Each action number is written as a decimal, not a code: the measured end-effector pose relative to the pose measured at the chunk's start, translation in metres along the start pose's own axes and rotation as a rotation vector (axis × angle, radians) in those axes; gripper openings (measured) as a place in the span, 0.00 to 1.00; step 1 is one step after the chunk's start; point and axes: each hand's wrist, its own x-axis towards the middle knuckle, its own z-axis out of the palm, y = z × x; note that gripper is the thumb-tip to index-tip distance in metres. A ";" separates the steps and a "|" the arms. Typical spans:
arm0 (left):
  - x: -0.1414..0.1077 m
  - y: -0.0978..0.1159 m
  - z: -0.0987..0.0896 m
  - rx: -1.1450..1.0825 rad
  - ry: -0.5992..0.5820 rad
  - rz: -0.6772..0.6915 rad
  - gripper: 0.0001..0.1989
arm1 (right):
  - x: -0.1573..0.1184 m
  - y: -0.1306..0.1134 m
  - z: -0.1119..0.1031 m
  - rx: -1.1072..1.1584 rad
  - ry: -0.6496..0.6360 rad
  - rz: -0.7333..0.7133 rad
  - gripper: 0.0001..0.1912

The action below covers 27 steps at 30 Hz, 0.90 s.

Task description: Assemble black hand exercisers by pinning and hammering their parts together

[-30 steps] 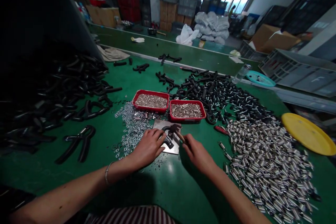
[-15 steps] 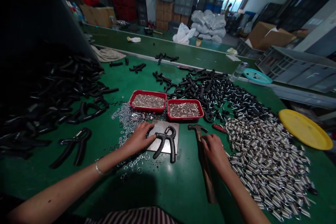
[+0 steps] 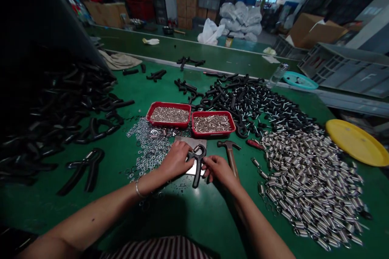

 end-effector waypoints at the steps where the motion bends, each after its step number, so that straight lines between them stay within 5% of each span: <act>1: -0.003 0.000 0.002 -0.029 0.023 -0.004 0.08 | -0.002 -0.001 0.002 0.034 -0.018 0.003 0.21; 16: -0.026 -0.005 -0.006 -0.125 0.283 0.046 0.10 | -0.017 -0.032 0.022 0.189 -0.135 -0.136 0.16; 27: -0.024 -0.001 -0.009 0.031 0.292 0.093 0.11 | -0.010 -0.022 0.044 0.356 0.078 -0.129 0.10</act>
